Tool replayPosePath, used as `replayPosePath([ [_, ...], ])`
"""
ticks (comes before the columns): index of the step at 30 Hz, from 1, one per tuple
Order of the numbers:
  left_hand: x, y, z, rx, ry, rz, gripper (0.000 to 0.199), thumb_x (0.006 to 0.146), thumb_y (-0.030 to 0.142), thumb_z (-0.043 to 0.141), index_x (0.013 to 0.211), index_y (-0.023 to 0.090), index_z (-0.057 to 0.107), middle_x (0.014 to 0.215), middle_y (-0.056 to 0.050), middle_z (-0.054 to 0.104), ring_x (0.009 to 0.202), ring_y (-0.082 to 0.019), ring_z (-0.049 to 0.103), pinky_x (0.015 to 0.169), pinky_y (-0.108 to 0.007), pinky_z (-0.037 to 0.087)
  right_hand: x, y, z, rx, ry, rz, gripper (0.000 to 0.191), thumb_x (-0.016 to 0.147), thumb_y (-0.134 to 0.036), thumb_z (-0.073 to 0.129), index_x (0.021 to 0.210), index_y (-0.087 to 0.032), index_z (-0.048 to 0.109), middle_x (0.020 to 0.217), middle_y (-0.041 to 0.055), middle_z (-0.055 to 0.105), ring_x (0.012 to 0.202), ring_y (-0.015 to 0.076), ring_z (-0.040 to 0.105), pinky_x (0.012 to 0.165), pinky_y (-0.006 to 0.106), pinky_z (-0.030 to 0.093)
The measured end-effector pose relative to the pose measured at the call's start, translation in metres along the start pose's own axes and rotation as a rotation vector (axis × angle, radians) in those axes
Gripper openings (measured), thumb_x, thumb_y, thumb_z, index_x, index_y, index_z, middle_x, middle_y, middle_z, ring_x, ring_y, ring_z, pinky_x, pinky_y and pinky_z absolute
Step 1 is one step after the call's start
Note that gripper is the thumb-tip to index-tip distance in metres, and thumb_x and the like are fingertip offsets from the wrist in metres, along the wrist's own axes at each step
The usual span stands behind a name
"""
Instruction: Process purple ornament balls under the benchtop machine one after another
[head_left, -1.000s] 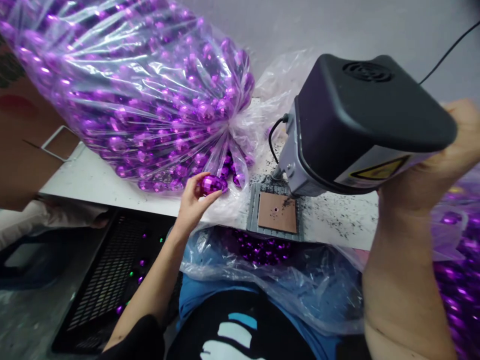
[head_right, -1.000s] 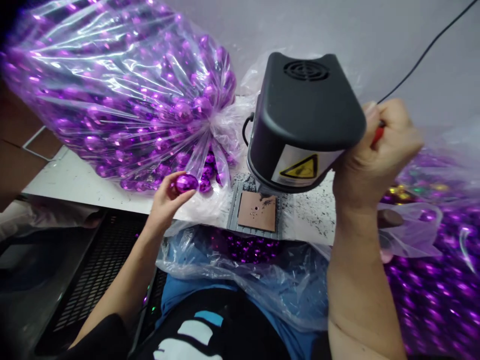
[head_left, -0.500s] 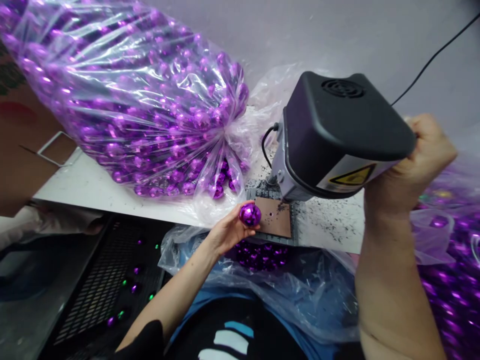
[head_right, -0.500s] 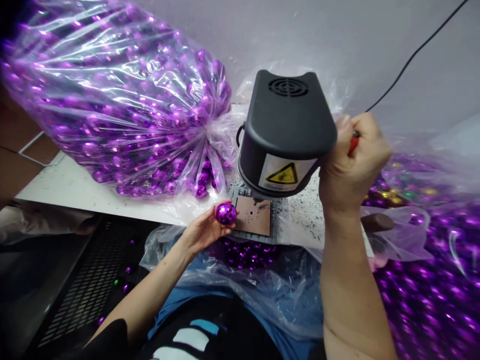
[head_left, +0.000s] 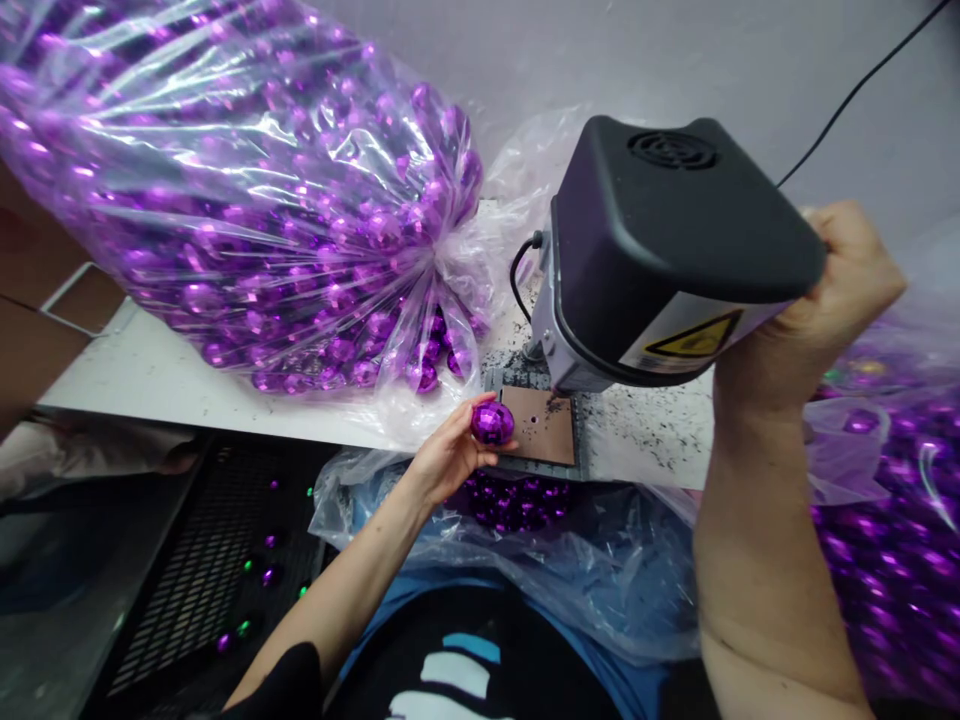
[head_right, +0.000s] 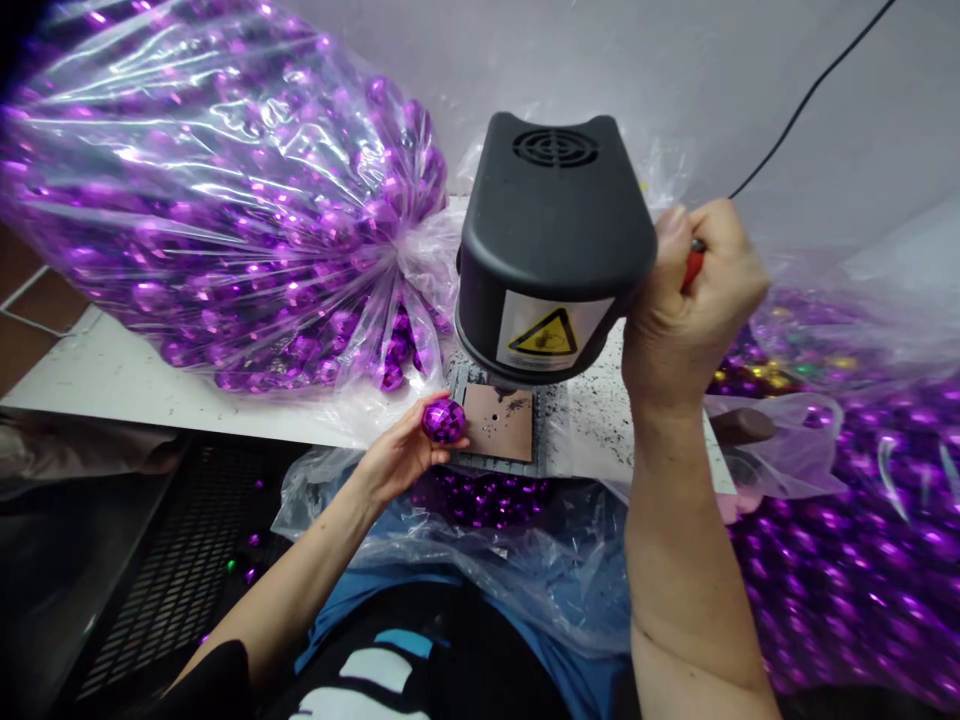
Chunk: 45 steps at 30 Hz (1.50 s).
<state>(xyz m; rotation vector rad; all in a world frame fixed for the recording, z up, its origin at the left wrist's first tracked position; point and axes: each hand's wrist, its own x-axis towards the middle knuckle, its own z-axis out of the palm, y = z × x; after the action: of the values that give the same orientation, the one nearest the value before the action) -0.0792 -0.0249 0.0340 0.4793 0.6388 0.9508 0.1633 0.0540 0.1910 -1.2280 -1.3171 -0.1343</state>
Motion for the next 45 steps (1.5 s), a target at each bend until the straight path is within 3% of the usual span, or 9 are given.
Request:
replayPosePath([
  [6, -0.001, -0.001, 0.004, 0.099, 0.042, 0.011, 0.056, 0.071, 0.025, 0.083, 0.121, 0.021, 0.059, 0.093, -0.002, 0.067, 0.069, -0.012, 0.067, 0.056, -0.018, 0.046, 0.001, 0.001, -0.001, 0.026, -0.018, -0.004, 0.039, 0.092, -0.038, 0.042, 0.066, -0.011, 0.03, 0.06, -0.0036, 0.023, 0.06, -0.0017, 0.022, 0.061, 0.02, 0.016],
  [11, 0.003, 0.005, 0.002, -0.005, -0.051, -0.081, 0.046, 0.084, 0.053, 0.063, 0.107, 0.013, 0.064, 0.091, -0.011, 0.071, 0.063, -0.014, 0.064, 0.053, -0.023, 0.047, 0.0, 0.003, -0.001, 0.031, -0.032, -0.002, 0.042, 0.092, -0.041, 0.042, 0.065, -0.011, 0.028, 0.061, -0.0035, 0.025, 0.061, -0.0011, 0.025, 0.062, 0.02, 0.017],
  [16, 0.007, 0.005, 0.001, -0.063, -0.05, -0.087, 0.043, 0.085, 0.046, 0.063, 0.116, 0.016, 0.06, 0.105, -0.011, 0.07, 0.07, -0.015, 0.066, 0.06, -0.025, 0.051, -0.001, 0.004, 0.0, 0.061, -0.033, -0.005, 0.047, 0.092, -0.048, 0.042, 0.065, -0.012, 0.027, 0.061, -0.0034, 0.023, 0.06, -0.0006, 0.023, 0.061, 0.021, 0.017],
  [20, 0.009, 0.001, 0.004, 0.004, -0.024, -0.024, 0.051, 0.085, 0.05, 0.065, 0.127, 0.023, 0.052, 0.1, -0.007, 0.067, 0.074, -0.016, 0.067, 0.06, -0.025, 0.05, -0.001, 0.002, 0.0, 0.044, -0.037, 0.009, 0.045, 0.092, -0.045, 0.042, 0.065, -0.012, 0.029, 0.061, -0.0033, 0.024, 0.06, -0.0003, 0.023, 0.061, 0.02, 0.017],
  [25, 0.018, -0.003, 0.008, 0.439, 0.08, 0.064, 0.064, 0.072, 0.035, 0.081, 0.126, 0.021, 0.049, 0.092, -0.001, 0.063, 0.069, -0.012, 0.064, 0.06, -0.023, 0.048, -0.001, 0.0, -0.001, 0.05, -0.048, 0.012, 0.044, 0.092, -0.044, 0.043, 0.065, -0.012, 0.028, 0.061, -0.0032, 0.024, 0.06, 0.0001, 0.024, 0.061, 0.021, 0.017],
  [30, 0.036, -0.006, 0.004, 0.946, 0.077, 0.284, 0.054, 0.074, 0.037, 0.078, 0.122, 0.021, 0.057, 0.116, -0.006, 0.064, 0.106, -0.022, 0.06, 0.094, -0.036, 0.047, -0.001, 0.0, -0.001, 0.074, -0.044, 0.021, 0.045, 0.092, -0.044, 0.042, 0.063, -0.013, 0.026, 0.061, -0.0034, 0.022, 0.058, -0.0004, 0.023, 0.059, 0.021, 0.016],
  [34, 0.046, -0.01, 0.007, 1.275, 0.097, 0.38, 0.054, 0.075, 0.044, 0.078, 0.122, 0.024, 0.06, 0.112, -0.005, 0.065, 0.109, -0.026, 0.057, 0.101, -0.042, 0.041, -0.001, 0.002, 0.0, 0.101, -0.04, 0.009, 0.042, 0.091, -0.04, 0.045, 0.064, -0.013, 0.026, 0.062, -0.0033, 0.023, 0.059, -0.0004, 0.023, 0.06, 0.021, 0.017],
  [39, 0.054, -0.018, 0.013, 1.464, 0.115, 0.475, 0.056, 0.076, 0.048, 0.076, 0.122, 0.022, 0.059, 0.106, -0.007, 0.063, 0.104, -0.027, 0.054, 0.096, -0.041, 0.04, -0.002, 0.002, 0.0, 0.077, -0.04, 0.006, 0.039, 0.092, -0.037, 0.042, 0.065, -0.012, 0.03, 0.062, -0.0032, 0.024, 0.06, -0.0007, 0.023, 0.061, 0.02, 0.018],
  [45, 0.058, -0.018, 0.015, 1.582, -0.017, 0.608, 0.05, 0.084, 0.046, 0.068, 0.125, 0.02, 0.054, 0.116, -0.009, 0.064, 0.109, -0.027, 0.054, 0.107, -0.046, 0.031, -0.002, -0.001, -0.001, 0.083, -0.037, 0.01, 0.041, 0.092, -0.039, 0.043, 0.065, -0.011, 0.03, 0.062, -0.0038, 0.024, 0.06, -0.0021, 0.024, 0.061, 0.019, 0.018],
])
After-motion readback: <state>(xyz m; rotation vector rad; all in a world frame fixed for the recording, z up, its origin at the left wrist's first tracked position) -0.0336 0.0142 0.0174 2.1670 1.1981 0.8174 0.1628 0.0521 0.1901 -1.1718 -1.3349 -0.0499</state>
